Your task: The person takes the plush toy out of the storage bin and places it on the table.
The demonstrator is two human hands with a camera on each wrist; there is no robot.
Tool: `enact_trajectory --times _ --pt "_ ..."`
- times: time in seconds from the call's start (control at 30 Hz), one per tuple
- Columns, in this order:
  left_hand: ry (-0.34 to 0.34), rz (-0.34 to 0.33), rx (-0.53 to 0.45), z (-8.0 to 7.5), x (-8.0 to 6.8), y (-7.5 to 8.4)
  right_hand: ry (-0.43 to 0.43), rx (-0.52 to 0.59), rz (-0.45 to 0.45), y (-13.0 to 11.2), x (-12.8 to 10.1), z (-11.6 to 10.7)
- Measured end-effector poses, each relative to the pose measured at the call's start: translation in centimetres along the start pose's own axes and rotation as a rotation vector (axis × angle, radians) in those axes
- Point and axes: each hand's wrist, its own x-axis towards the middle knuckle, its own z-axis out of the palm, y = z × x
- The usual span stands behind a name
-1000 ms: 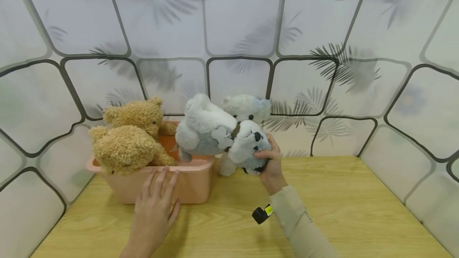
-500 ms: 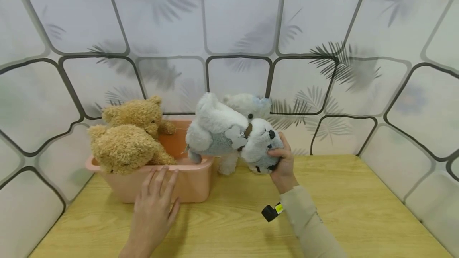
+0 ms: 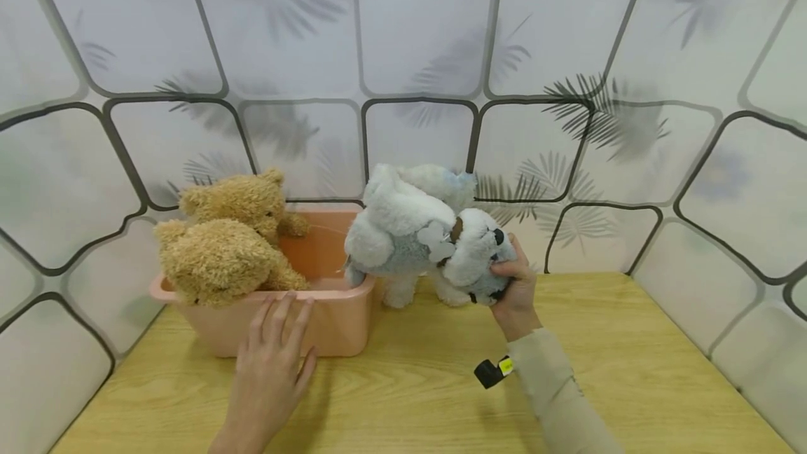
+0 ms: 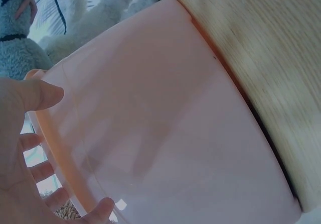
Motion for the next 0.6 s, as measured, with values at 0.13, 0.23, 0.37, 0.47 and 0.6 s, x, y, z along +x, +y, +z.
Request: enact_trajectory --times 0.13,0.23,0.37,0.47,0.6 --pt "0.001 -0.001 -0.004 0.0 -0.1 0.0 -0.002 0.027 -0.003 -0.4 -0.1 -0.2" --pt "0.0 -0.003 -0.006 0.0 0.0 0.0 -0.01 0.037 -0.004 -0.6 -0.1 -0.5" --pt "-0.011 -0.01 0.001 0.0 0.0 0.0 -0.015 0.043 0.0 -0.8 -0.2 -0.7" --pt "-0.014 -0.013 0.003 -0.1 0.0 0.0 -0.011 0.041 0.004 -1.0 -0.2 -0.8" --pt "-0.013 -0.012 0.001 -0.1 0.0 0.0 -0.001 0.056 0.0 -1.3 -0.3 -1.0"
